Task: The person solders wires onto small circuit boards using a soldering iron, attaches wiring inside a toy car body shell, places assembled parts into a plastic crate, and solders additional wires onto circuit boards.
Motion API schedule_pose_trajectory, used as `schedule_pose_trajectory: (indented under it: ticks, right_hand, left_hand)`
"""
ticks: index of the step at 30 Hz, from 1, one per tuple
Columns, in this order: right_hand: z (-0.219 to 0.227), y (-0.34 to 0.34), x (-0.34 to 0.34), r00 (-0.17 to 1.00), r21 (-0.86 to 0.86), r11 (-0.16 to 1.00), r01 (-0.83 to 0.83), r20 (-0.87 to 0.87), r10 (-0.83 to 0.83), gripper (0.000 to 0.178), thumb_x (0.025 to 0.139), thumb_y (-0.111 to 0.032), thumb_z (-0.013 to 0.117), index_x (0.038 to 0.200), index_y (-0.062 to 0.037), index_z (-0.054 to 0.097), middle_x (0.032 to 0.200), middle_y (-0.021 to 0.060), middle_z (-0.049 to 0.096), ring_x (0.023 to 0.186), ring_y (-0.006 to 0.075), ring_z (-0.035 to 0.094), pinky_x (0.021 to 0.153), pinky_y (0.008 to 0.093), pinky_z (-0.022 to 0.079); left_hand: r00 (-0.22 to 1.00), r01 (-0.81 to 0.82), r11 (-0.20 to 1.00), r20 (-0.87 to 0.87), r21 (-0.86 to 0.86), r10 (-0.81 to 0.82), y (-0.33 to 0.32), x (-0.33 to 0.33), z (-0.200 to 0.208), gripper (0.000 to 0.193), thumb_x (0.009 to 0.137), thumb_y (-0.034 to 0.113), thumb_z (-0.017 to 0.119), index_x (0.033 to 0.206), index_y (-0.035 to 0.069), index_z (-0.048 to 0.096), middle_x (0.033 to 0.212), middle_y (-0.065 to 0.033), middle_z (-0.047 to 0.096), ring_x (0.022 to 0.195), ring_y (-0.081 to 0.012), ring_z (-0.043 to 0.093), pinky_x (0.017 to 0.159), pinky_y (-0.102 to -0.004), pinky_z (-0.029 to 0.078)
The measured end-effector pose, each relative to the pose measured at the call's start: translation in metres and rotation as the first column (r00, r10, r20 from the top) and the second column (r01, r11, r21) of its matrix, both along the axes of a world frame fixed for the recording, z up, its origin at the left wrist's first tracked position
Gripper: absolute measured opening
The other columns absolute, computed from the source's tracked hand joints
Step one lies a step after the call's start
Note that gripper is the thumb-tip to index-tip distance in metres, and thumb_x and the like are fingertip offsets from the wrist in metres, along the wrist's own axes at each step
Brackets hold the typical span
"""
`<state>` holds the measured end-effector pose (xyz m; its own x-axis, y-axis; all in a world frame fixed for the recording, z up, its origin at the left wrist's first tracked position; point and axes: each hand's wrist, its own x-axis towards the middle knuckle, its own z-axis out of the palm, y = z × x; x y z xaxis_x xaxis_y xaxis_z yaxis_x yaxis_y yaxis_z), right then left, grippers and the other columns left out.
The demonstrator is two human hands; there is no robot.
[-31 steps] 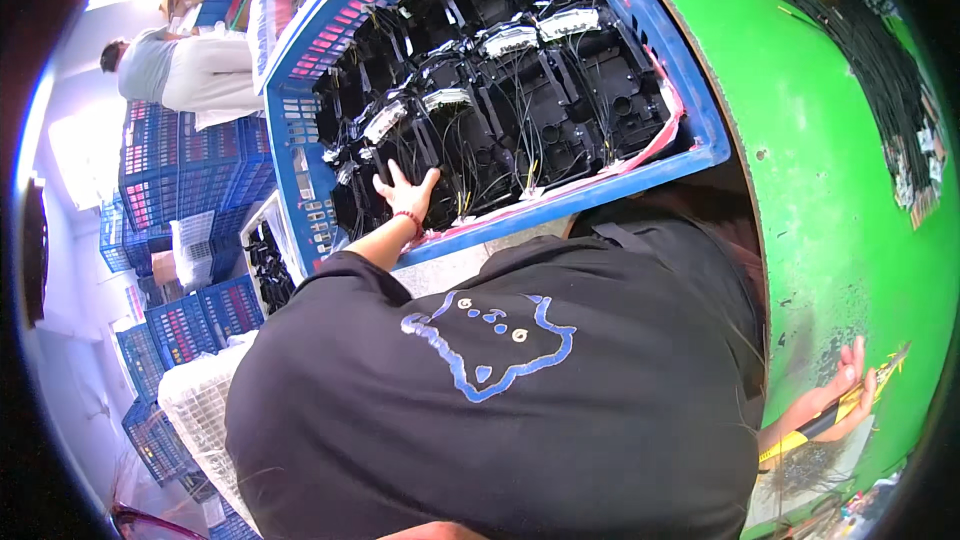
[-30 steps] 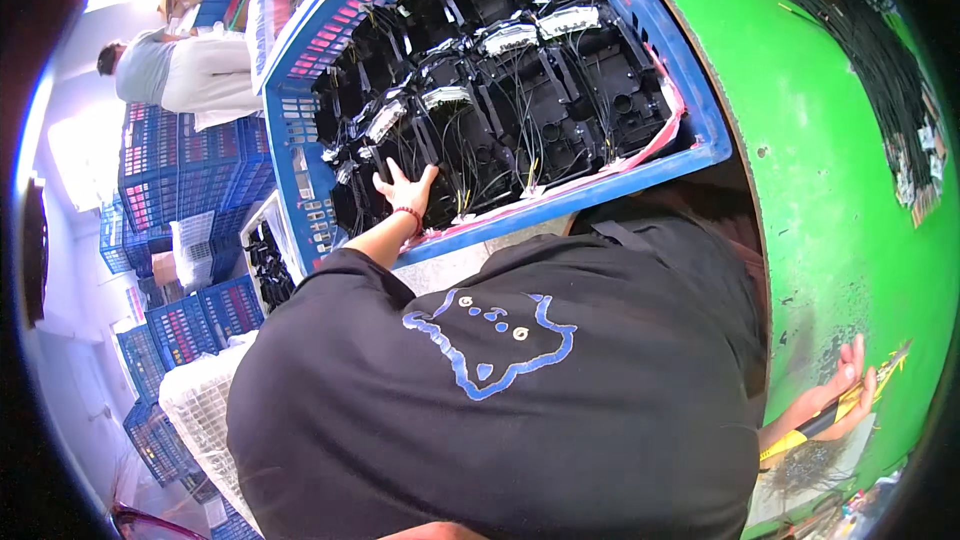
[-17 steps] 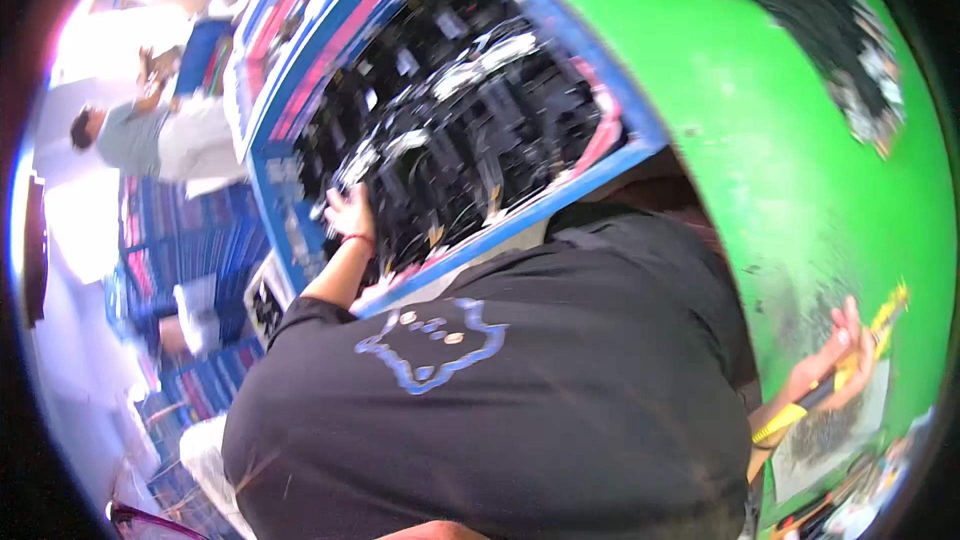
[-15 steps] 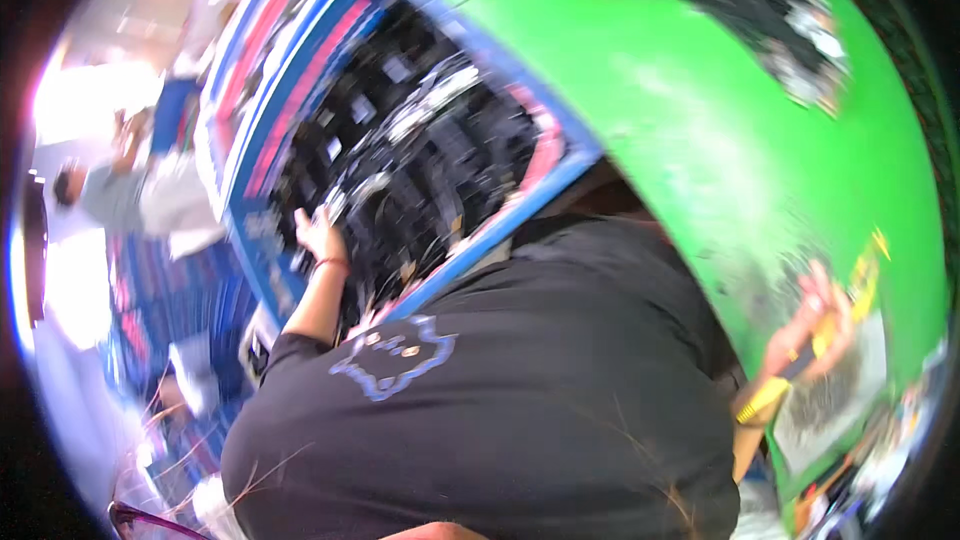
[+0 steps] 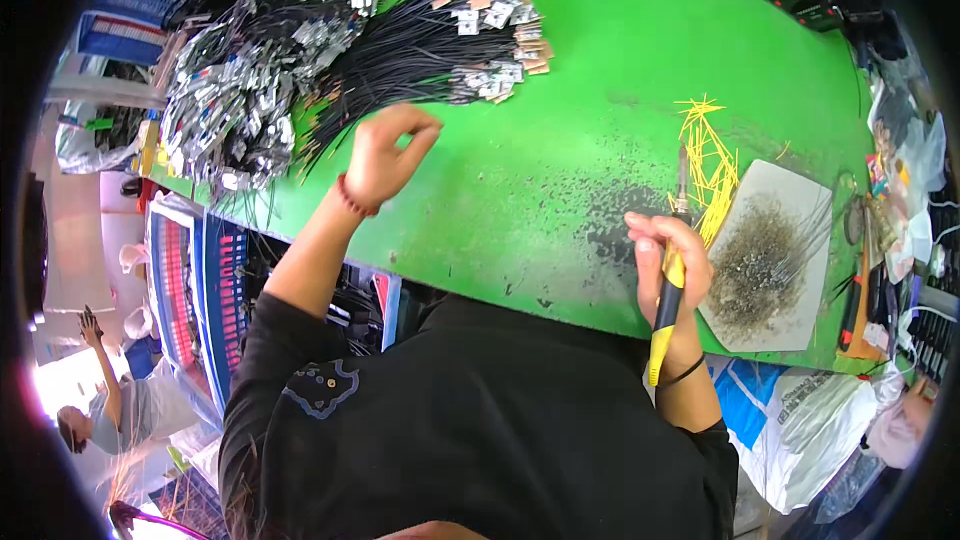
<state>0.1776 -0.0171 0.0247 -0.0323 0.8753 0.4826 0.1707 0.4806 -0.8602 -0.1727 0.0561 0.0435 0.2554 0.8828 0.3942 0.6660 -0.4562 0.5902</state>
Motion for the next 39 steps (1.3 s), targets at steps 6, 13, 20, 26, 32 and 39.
schedule_pose_trajectory:
  ticks: [6, 13, 20, 26, 32, 39]
  right_hand:
    - [0.002, 0.022, 0.003, 1.0, -0.046, 0.999, -0.016, 0.008, 0.017, 0.022, 0.089, 0.0, 0.059, 0.11, 0.0024, 0.052, 0.094, 0.0216, 0.069, 0.079, 0.0226, 0.069, 0.072, 0.0327, 0.057]
    - [0.0, 0.027, 0.007, 1.0, -0.136, 0.991, 0.017, 0.028, -0.013, 0.021, 0.09, 0.0, 0.059, 0.11, 0.0021, 0.053, 0.094, 0.0202, 0.069, 0.081, 0.0229, 0.069, 0.073, 0.0329, 0.057]
    - [0.017, 0.041, -0.017, 0.979, -0.393, 0.917, -0.07, -0.202, -0.012, 0.032, 0.093, -0.009, 0.06, 0.12, 0.0, 0.047, 0.101, 0.0174, 0.068, 0.086, 0.0192, 0.066, 0.079, 0.0303, 0.053]
    - [0.021, 0.035, -0.022, 0.915, -0.384, 0.922, -0.035, -0.384, -0.125, 0.04, 0.09, 0.001, 0.061, 0.124, -0.003, 0.039, 0.097, 0.0133, 0.065, 0.084, 0.0128, 0.061, 0.074, 0.0256, 0.049]
    - [0.016, 0.016, 0.008, 0.979, -0.293, 0.953, -0.08, -0.201, 0.02, 0.04, 0.086, 0.008, 0.062, 0.121, -0.0024, 0.047, 0.098, 0.0135, 0.063, 0.088, 0.0152, 0.065, 0.074, 0.0257, 0.053]
    - [-0.02, 0.044, 0.009, 0.914, -0.139, 0.968, -0.21, 0.324, 0.245, 0.032, 0.083, -0.003, 0.06, 0.114, -0.0094, 0.06, 0.069, 0.0003, 0.053, 0.063, 0.0148, 0.054, 0.057, 0.0302, 0.042]
  left_hand:
    - [0.944, -0.067, 0.973, -0.301, 0.223, 0.134, 0.135, 0.041, 0.0, 0.033, 0.07, 0.009, 0.074, 0.103, 0.013, 0.068, 0.107, -0.0088, 0.059, 0.1, -0.0289, 0.057, 0.082, -0.0391, 0.049]
    - [0.967, 0.116, 0.924, -0.254, 0.366, -0.021, 0.16, 0.022, -0.004, 0.013, 0.071, 0.011, 0.073, 0.083, 0.011, 0.067, 0.106, -0.003, 0.064, 0.096, -0.0237, 0.06, 0.08, -0.0379, 0.045]
    - [0.921, 0.383, 0.833, -0.097, 0.399, -0.377, 0.056, 0.113, 0.018, 0.022, 0.068, 0.004, 0.064, 0.089, 0.001, 0.071, 0.084, -0.0101, 0.068, 0.074, -0.0238, 0.067, 0.066, -0.0346, 0.055]
    - [0.929, 0.354, 0.879, -0.009, 0.319, -0.371, 0.006, 0.177, 0.016, 0.043, 0.07, 0.001, 0.065, 0.112, -0.007, 0.063, 0.093, -0.0104, 0.068, 0.079, -0.0222, 0.063, 0.073, -0.0336, 0.049]
    - [0.872, 0.461, 0.874, 0.263, -0.153, -0.414, -0.004, 0.147, 0.023, 0.032, 0.071, -0.003, 0.071, 0.102, 0.002, 0.068, 0.092, -0.0106, 0.068, 0.083, -0.0244, 0.065, 0.073, -0.0338, 0.051]
    - [0.93, 0.314, 0.921, -0.119, -0.23, -0.347, -0.009, 0.095, -0.011, 0.015, 0.071, -0.001, 0.073, 0.084, 0.005, 0.068, 0.081, -0.008, 0.063, 0.077, -0.0262, 0.063, 0.065, -0.0347, 0.051]
